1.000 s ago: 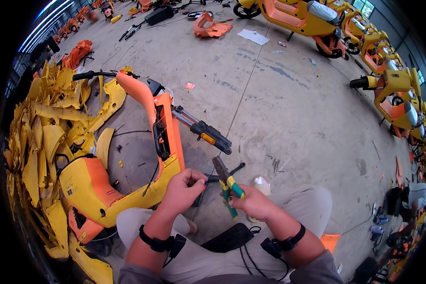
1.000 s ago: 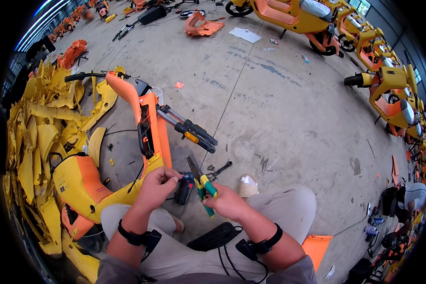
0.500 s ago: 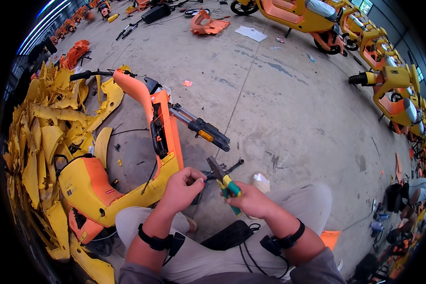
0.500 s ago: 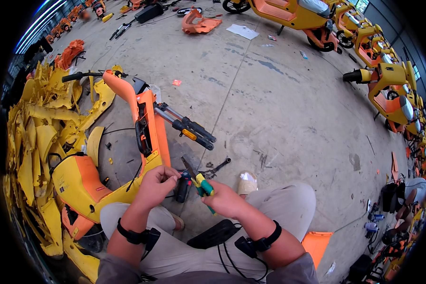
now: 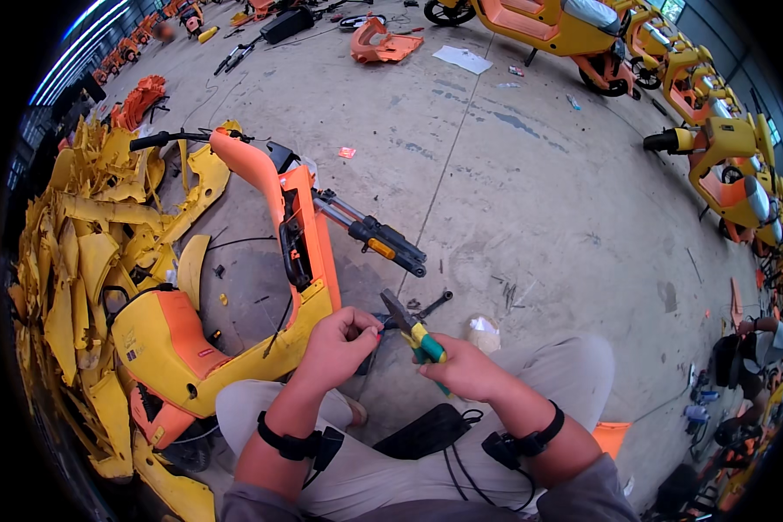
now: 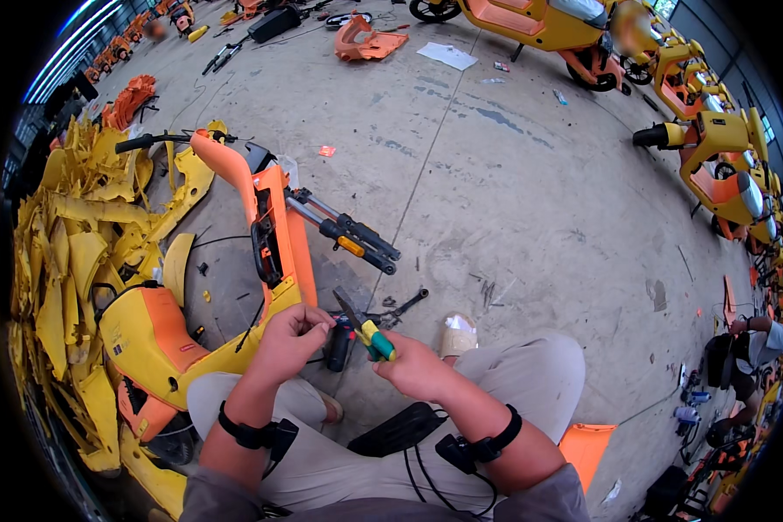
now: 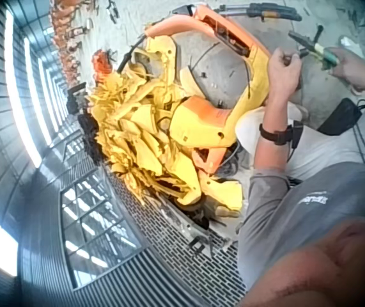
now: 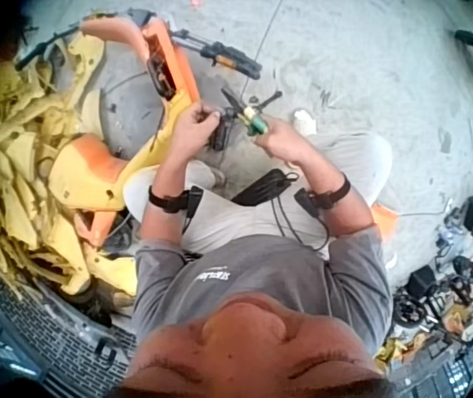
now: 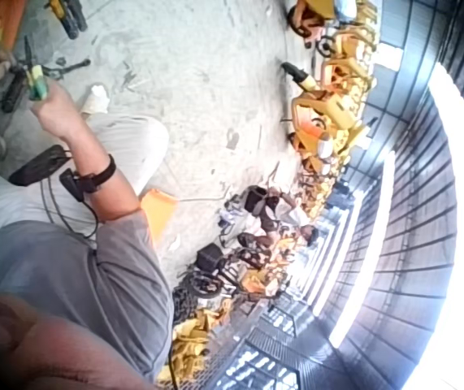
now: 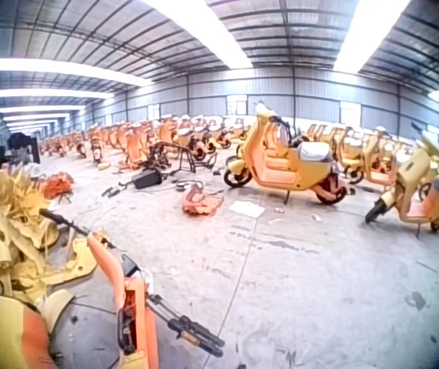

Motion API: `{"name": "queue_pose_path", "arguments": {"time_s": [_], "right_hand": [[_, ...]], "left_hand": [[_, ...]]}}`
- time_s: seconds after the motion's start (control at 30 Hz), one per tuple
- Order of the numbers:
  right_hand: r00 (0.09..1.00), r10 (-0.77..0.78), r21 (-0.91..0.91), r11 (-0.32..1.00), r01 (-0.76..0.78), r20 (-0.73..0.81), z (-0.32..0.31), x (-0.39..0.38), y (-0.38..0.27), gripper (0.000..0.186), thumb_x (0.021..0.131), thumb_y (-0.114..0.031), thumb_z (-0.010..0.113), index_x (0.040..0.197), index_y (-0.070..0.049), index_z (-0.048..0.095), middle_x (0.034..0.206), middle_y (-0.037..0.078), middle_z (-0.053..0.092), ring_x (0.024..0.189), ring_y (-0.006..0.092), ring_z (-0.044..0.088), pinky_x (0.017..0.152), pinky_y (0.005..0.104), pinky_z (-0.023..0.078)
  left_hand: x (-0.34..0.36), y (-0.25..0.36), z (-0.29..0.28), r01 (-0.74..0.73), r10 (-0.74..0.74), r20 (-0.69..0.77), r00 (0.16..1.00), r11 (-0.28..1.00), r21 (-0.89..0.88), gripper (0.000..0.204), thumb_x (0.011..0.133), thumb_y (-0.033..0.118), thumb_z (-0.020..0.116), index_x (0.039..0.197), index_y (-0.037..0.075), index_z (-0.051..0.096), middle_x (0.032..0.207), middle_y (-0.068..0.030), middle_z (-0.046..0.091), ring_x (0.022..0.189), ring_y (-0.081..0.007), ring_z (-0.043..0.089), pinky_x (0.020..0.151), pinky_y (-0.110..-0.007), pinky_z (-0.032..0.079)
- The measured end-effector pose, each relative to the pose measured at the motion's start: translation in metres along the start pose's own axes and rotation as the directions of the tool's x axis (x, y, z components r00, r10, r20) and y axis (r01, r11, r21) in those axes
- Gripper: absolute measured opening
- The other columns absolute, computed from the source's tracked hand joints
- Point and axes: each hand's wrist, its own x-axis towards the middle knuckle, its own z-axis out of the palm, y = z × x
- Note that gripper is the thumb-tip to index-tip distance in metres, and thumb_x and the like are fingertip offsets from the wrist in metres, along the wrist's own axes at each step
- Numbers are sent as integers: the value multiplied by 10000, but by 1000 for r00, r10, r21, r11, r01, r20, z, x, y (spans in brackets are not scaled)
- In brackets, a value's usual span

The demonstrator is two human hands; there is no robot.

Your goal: The person uses pliers to cut and manipulate small electrical components and wires on the front assembly of a scooter while sitting on the floor of a large warehouse.

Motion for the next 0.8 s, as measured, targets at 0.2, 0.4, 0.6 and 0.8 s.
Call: {"name": "queue_pose_path", "arguments": {"time_s": [0.2,0.4,0.6,0.8], "right_hand": [[1000,0,-42,999,1,8,1,2,2,244,837,-152,672,1053,-60,607,901,32,623,805,128,589,700,282,487],[989,111,191,973,-128,98,2,1,4,261,864,-117,643,1098,-41,554,939,46,618,823,139,615,745,298,517],[988,144,98,984,-148,55,3,2,-1,242,881,-139,646,1079,-44,544,874,40,609,783,130,602,713,290,503],[996,82,76,994,-83,17,4,2,-1,238,884,-153,654,1074,-56,548,857,34,606,754,124,591,661,285,491]], "left_hand": [[0,-1,0,3,-3,-1,1000,1000,-22,49,868,35,641,872,-1,608,949,-35,668,669,-22,499,614,-194,422],[0,-5,-1,-19,19,5,1000,1000,-24,46,871,35,640,877,0,610,949,-31,666,668,-17,505,610,-189,422],[-1,-3,-1,-21,21,8,1000,999,-43,45,873,34,638,877,-2,611,945,-27,666,663,-12,507,606,-184,423],[-1,-2,-1,-31,31,16,999,998,-57,48,873,33,638,885,-4,610,948,-29,663,672,-14,513,615,-186,427]]}}
